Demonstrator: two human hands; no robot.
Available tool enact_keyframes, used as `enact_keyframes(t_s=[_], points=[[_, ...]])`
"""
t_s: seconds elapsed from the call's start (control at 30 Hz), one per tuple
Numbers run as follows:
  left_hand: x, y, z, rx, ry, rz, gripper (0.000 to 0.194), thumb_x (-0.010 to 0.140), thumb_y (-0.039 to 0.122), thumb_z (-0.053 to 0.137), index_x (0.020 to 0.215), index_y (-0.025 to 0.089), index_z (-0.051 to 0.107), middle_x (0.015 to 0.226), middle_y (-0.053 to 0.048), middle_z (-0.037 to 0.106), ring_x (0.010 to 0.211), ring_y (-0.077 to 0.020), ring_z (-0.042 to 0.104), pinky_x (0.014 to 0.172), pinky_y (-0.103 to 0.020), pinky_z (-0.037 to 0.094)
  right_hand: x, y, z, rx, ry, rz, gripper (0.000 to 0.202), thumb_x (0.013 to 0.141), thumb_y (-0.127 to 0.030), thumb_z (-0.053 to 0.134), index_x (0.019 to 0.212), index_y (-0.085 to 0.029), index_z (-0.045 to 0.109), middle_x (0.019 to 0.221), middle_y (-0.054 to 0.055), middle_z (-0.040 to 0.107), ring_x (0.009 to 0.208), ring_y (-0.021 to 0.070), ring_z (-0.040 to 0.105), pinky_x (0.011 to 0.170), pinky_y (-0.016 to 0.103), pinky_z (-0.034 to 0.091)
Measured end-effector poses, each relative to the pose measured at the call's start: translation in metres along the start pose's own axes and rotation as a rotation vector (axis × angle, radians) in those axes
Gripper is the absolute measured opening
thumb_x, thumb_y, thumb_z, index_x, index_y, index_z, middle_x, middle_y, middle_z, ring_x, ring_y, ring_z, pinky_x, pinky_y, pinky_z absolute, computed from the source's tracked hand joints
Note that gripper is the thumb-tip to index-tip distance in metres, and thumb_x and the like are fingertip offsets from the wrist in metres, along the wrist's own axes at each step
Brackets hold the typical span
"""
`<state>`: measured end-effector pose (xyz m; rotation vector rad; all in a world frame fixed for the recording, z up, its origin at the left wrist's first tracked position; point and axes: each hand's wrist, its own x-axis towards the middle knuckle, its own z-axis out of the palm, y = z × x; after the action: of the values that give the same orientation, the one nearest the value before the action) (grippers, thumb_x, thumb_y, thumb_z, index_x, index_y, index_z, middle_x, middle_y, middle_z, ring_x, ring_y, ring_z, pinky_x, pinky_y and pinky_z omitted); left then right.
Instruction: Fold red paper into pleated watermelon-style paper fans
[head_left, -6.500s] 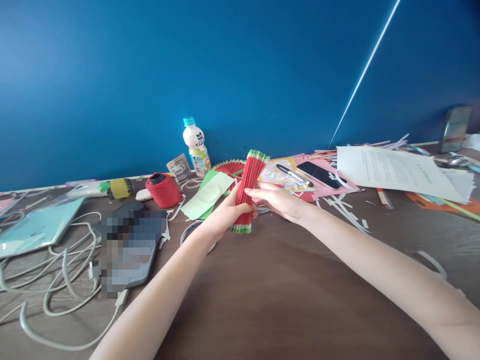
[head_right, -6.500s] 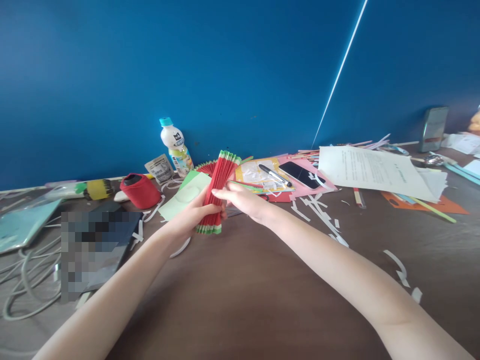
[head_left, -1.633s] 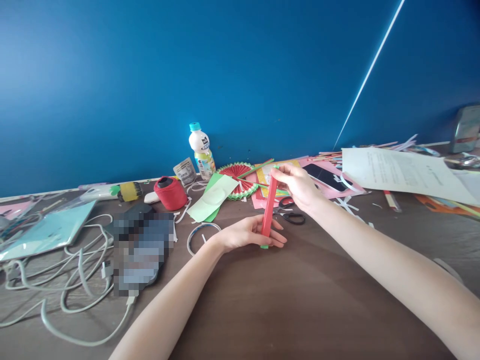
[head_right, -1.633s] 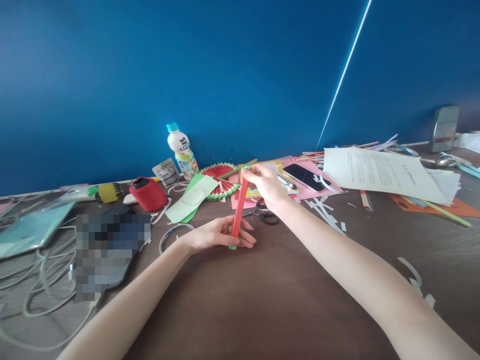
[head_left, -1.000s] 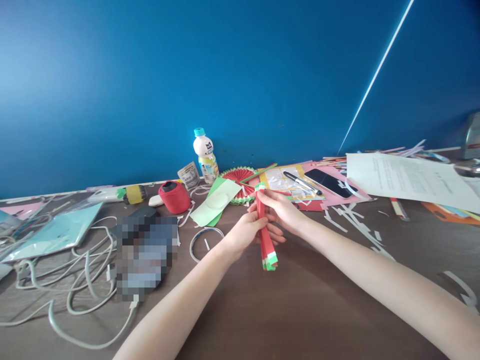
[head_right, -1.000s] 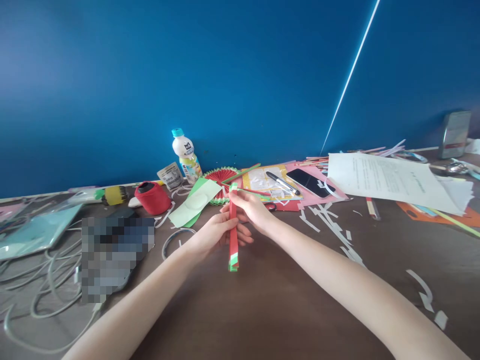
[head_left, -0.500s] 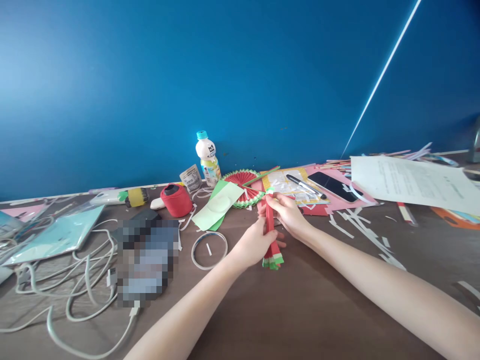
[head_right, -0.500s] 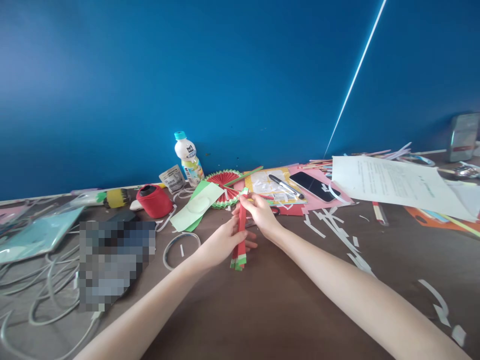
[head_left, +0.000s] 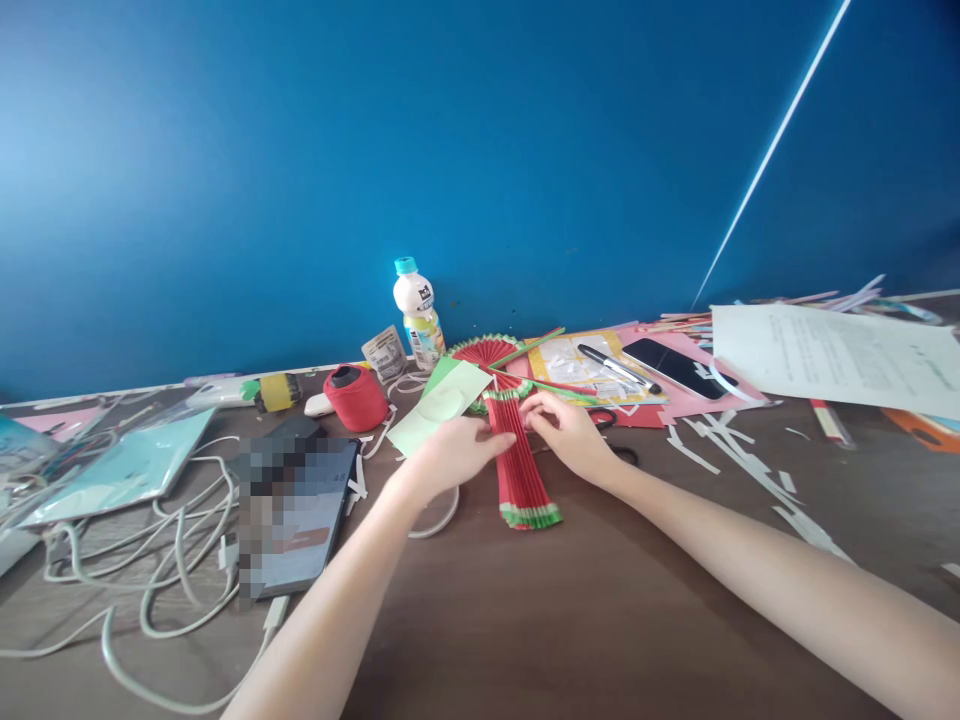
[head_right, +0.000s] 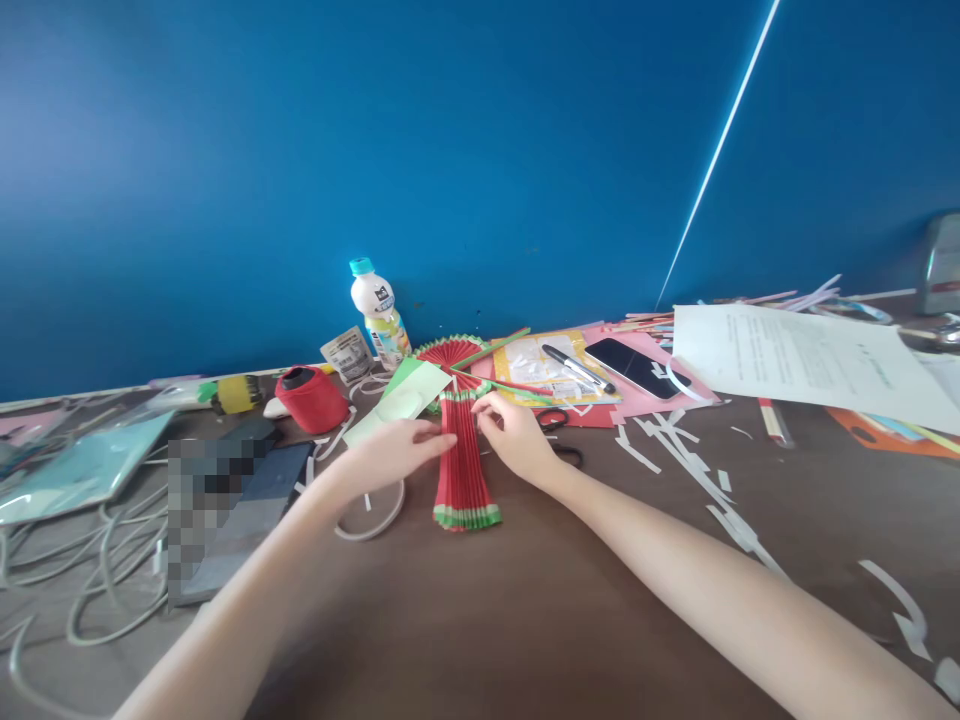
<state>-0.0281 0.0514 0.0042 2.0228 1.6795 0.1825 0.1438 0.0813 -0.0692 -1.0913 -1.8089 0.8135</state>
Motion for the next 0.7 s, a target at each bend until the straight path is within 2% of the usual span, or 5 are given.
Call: enact_keyframes(t_s=[0.13, 0.27, 0.33, 0.47, 0.7], points=[[-0.002, -0.017, -0.031, 0.068, 0.384, -0.022, 0.03, 0.079, 0.037, 0.045, 0.098, 0.02, 0.06, 0.1, -0.009, 0.062, 0.093, -0.025, 0.057, 0.081, -0.037, 0.042, 0.002, 0.003, 0.0, -0.058, 0.065, -0.061, 0.012, 0.077, -0.018, 0.041, 0.078, -0.02, 0.052, 0.071, 0.001, 0.058, 0.065, 0.016, 0.054, 0.06, 0.029, 0.039], [-0.003, -0.056, -0.048, 0.157, 0.897, -0.133, 0.05, 0.076, 0.031, 0.053, 0.122, 0.014, 0.045, 0.131, -0.019, 0.035, 0.124, -0.0401, 0.027, 0.098, -0.055, 0.025, 0.001, 0.003, -0.001, -0.047, 0.065, -0.084, 0.012, 0.078, -0.017, 0.04, 0.077, -0.02, 0.052, 0.072, 0.002, 0.057, 0.066, 0.0164, 0.053, 0.06, 0.029, 0.039], [-0.002, -0.075, -0.048, 0.08, 0.901, -0.194, 0.069, 0.072, 0.036, 0.059, 0.132, 0.016, 0.033, 0.138, -0.018, 0.022, 0.129, -0.0446, 0.013, 0.101, -0.06, 0.017, 0.001, 0.003, -0.001, -0.035, 0.041, -0.076, 0.012, 0.078, -0.018, 0.041, 0.079, -0.02, 0.053, 0.074, 0.002, 0.058, 0.07, 0.0173, 0.055, 0.062, 0.03, 0.04], [0.001, -0.097, -0.046, -0.115, 0.848, -0.302, 0.089, 0.069, 0.036, 0.061, 0.14, 0.015, 0.013, 0.129, -0.022, 0.037, 0.121, -0.041, 0.036, 0.096, -0.056, 0.032, 0.001, 0.005, -0.001, -0.01, 0.032, -0.063, 0.012, 0.079, -0.018, 0.041, 0.08, -0.02, 0.053, 0.076, 0.002, 0.059, 0.071, 0.0175, 0.056, 0.062, 0.03, 0.041], [-0.004, -0.07, -0.068, -0.457, 0.781, -0.083, 0.1, 0.055, 0.027, 0.074, 0.137, 0.027, 0.016, 0.122, -0.012, 0.049, 0.102, -0.0279, 0.057, 0.087, -0.044, 0.047, 0.0, 0.001, -0.001, -0.039, 0.141, -0.134, 0.014, 0.079, -0.015, 0.041, 0.082, -0.019, 0.054, 0.079, 0.003, 0.058, 0.07, 0.0165, 0.053, 0.062, 0.029, 0.04]])
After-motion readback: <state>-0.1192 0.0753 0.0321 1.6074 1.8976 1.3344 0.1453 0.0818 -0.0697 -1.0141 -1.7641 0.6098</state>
